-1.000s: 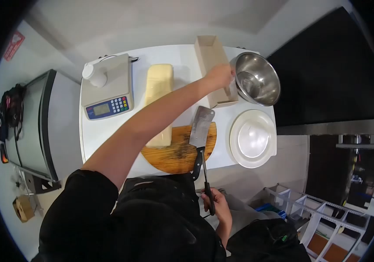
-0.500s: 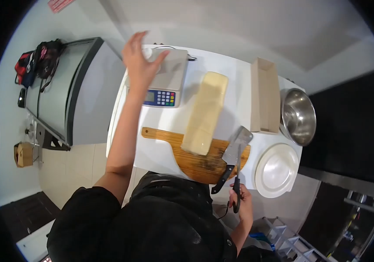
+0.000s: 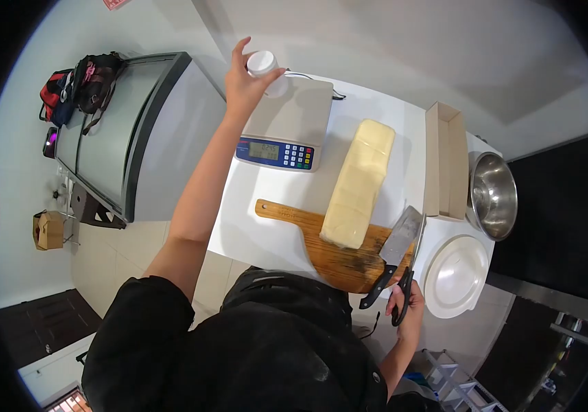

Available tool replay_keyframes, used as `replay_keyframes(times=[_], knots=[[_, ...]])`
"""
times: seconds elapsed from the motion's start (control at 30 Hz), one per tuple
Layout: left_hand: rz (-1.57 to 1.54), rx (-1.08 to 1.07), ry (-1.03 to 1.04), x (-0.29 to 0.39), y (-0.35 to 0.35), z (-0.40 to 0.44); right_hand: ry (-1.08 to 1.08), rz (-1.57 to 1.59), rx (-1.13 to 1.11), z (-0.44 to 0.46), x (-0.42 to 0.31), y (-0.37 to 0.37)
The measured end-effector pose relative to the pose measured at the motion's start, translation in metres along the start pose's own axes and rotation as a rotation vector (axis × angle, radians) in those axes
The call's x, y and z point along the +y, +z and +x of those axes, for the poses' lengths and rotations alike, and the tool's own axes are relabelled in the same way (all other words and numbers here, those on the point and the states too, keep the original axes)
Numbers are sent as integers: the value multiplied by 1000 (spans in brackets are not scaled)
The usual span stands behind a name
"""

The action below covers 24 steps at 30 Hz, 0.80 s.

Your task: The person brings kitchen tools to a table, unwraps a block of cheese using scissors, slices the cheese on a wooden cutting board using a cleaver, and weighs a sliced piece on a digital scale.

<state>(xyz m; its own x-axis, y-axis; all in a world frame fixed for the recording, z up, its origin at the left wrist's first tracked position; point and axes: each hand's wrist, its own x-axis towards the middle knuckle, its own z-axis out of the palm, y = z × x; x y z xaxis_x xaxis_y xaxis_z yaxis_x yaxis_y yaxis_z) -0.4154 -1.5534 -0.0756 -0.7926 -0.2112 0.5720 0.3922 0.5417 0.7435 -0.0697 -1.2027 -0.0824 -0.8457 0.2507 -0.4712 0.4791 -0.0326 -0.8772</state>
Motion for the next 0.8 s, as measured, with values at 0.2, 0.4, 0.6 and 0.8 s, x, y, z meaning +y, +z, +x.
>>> replay_keyframes(times=[0.2, 0.4, 0.6, 0.8], knots=[[11, -72, -50, -34, 10, -10, 7, 24, 51, -5, 1, 16], [14, -76, -69, -47, 12, -19, 4, -7, 80, -15, 7, 25], [-5, 5, 48, -51, 10, -35, -4, -14, 89, -23, 16, 35], [-205, 4, -430, -17, -32, -141, -17, 50, 115, -40, 31, 42]])
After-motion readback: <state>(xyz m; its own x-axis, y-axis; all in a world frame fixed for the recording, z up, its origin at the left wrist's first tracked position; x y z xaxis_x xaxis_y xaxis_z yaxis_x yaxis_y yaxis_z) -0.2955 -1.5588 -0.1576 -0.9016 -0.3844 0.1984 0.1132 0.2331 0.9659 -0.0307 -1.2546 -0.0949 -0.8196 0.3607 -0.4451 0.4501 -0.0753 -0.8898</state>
